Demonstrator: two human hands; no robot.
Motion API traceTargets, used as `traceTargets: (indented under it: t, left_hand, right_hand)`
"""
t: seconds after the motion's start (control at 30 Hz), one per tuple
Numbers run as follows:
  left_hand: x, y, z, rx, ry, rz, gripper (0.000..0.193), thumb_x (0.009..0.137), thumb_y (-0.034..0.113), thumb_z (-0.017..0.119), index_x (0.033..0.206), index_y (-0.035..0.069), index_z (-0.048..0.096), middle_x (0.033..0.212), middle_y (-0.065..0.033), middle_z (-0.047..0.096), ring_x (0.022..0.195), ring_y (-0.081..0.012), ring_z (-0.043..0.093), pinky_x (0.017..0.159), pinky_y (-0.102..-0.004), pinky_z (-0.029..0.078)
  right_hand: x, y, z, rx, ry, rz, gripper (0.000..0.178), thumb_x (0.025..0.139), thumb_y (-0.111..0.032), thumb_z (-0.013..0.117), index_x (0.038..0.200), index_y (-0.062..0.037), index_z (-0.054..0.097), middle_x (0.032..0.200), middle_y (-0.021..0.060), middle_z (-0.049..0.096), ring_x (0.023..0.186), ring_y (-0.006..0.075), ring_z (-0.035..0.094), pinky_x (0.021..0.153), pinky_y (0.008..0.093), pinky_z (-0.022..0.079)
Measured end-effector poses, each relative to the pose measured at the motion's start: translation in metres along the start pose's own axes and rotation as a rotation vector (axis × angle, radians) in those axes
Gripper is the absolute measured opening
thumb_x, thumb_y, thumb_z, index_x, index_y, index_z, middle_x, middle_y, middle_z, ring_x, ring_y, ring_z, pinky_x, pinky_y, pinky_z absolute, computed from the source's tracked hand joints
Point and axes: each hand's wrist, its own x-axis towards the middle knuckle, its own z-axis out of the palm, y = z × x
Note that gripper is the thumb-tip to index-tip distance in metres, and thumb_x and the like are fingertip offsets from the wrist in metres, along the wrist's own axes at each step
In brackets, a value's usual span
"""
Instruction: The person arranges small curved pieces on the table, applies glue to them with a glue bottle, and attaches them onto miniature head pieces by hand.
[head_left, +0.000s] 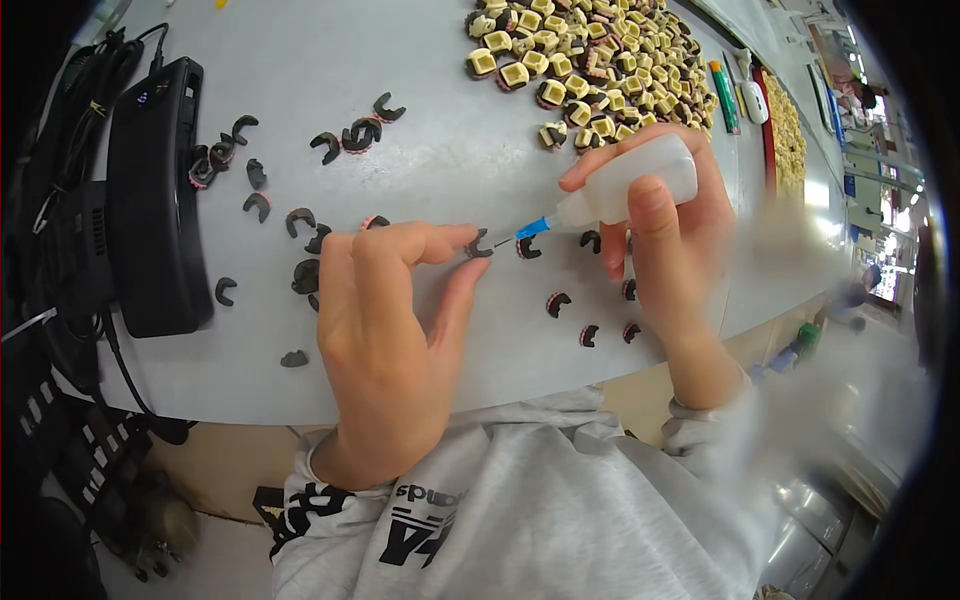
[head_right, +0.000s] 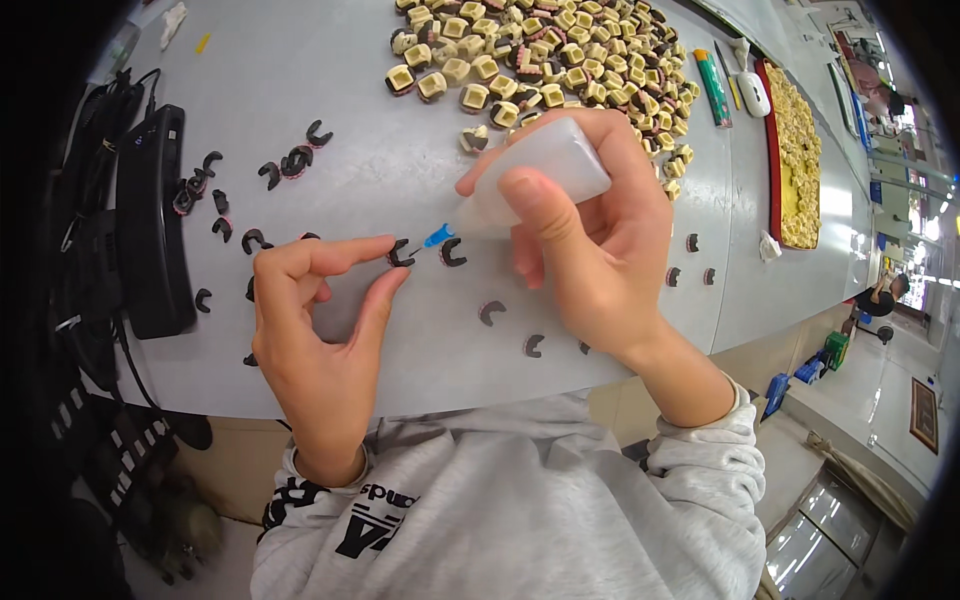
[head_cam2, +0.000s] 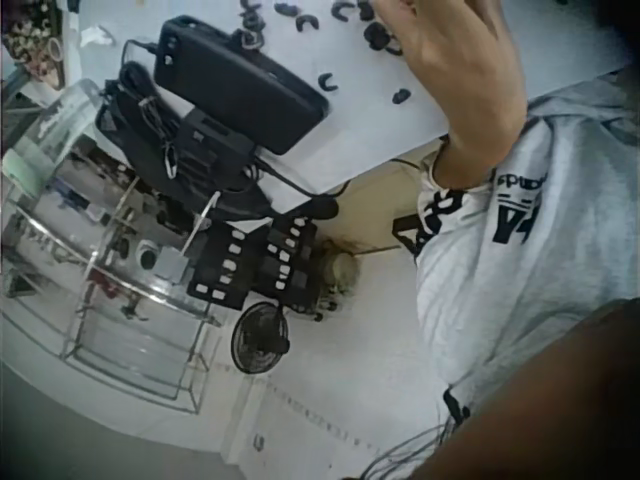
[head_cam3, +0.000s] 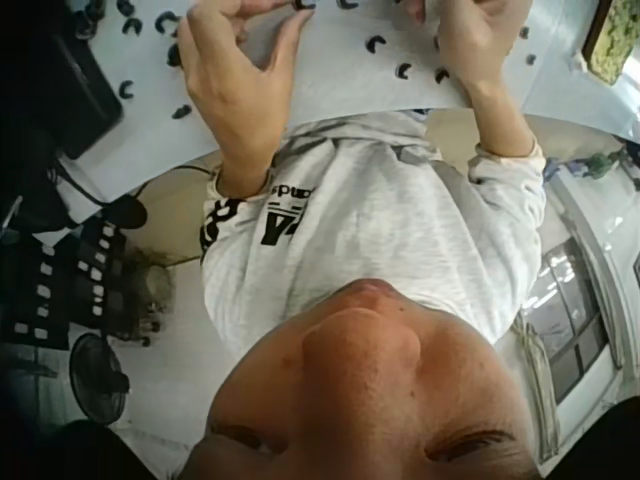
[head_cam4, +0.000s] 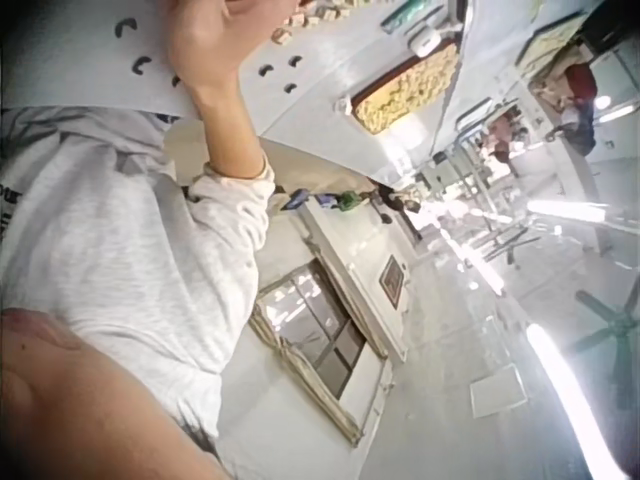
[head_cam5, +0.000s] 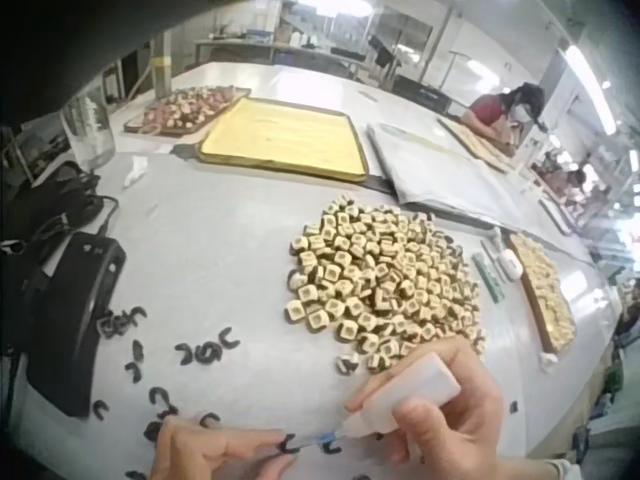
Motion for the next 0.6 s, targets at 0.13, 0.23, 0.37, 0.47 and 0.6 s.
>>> traceTargets:
  t: [0.13, 0.23, 0.37, 0.47, 0.6]
  left_hand:
    - [0.0007, 0.0001, 0.0007, 0.007, 0.012, 0.006, 0.037, 0.070, -0.001, 0.076, 0.090, 0.006, 0.045, 0.088, -0.0047, 0.069, 0.073, -0.0141, 0.051, 0.062, -0.0259, 0.037]
    - [0.0008, 0.0006, 0.0012, 0.024, 0.014, 0.014, 0.038, 0.070, -0.001, 0.077, 0.089, 0.006, 0.045, 0.086, -0.0054, 0.069, 0.071, -0.0138, 0.051, 0.061, -0.0250, 0.036]
    - [-0.0005, -0.0005, 0.0011, 0.020, 0.013, 0.009, 0.039, 0.069, -0.001, 0.077, 0.090, 0.006, 0.045, 0.086, -0.0054, 0.069, 0.071, -0.0132, 0.051, 0.060, -0.0247, 0.036]
    - [-0.0003, -0.0006, 0.0014, 0.024, 0.013, 0.020, 0.039, 0.069, -0.001, 0.077, 0.090, 0.006, 0.045, 0.086, -0.0055, 0.069, 0.071, -0.0129, 0.052, 0.060, -0.0245, 0.036]
    - [-0.0002, -0.0009, 0.0016, 0.022, 0.021, 0.025, 0.039, 0.069, -0.002, 0.077, 0.090, 0.006, 0.045, 0.086, -0.0054, 0.069, 0.071, -0.0125, 0.052, 0.060, -0.0242, 0.036]
  right_hand:
    - [0.0015, 0.0011, 0.0003, -0.018, -0.028, 0.012, 0.040, 0.091, -0.039, 0.055, 0.104, -0.0020, 0.045, 0.088, 0.0210, 0.064, 0.044, 0.0079, 0.046, 0.037, 0.0182, 0.035]
    - [0.0016, 0.0015, 0.0008, -0.022, -0.034, 0.013, 0.042, 0.091, -0.039, 0.056, 0.103, -0.0012, 0.046, 0.087, 0.0212, 0.064, 0.045, 0.0083, 0.047, 0.037, 0.0181, 0.036]
    - [0.0017, 0.0014, 0.0019, -0.029, -0.044, 0.026, 0.043, 0.089, -0.040, 0.058, 0.102, -0.0006, 0.046, 0.086, 0.0208, 0.064, 0.046, 0.0086, 0.048, 0.036, 0.0180, 0.036]
    - [0.0007, 0.0018, 0.0036, -0.016, -0.026, 0.022, 0.044, 0.089, -0.041, 0.058, 0.102, -0.0008, 0.046, 0.086, 0.0199, 0.064, 0.045, 0.0082, 0.047, 0.036, 0.0179, 0.036]
    - [0.0010, 0.0008, 0.0023, -0.030, -0.032, 0.029, 0.044, 0.089, -0.042, 0.058, 0.101, -0.0012, 0.046, 0.086, 0.0191, 0.064, 0.043, 0.0078, 0.046, 0.036, 0.0177, 0.036]
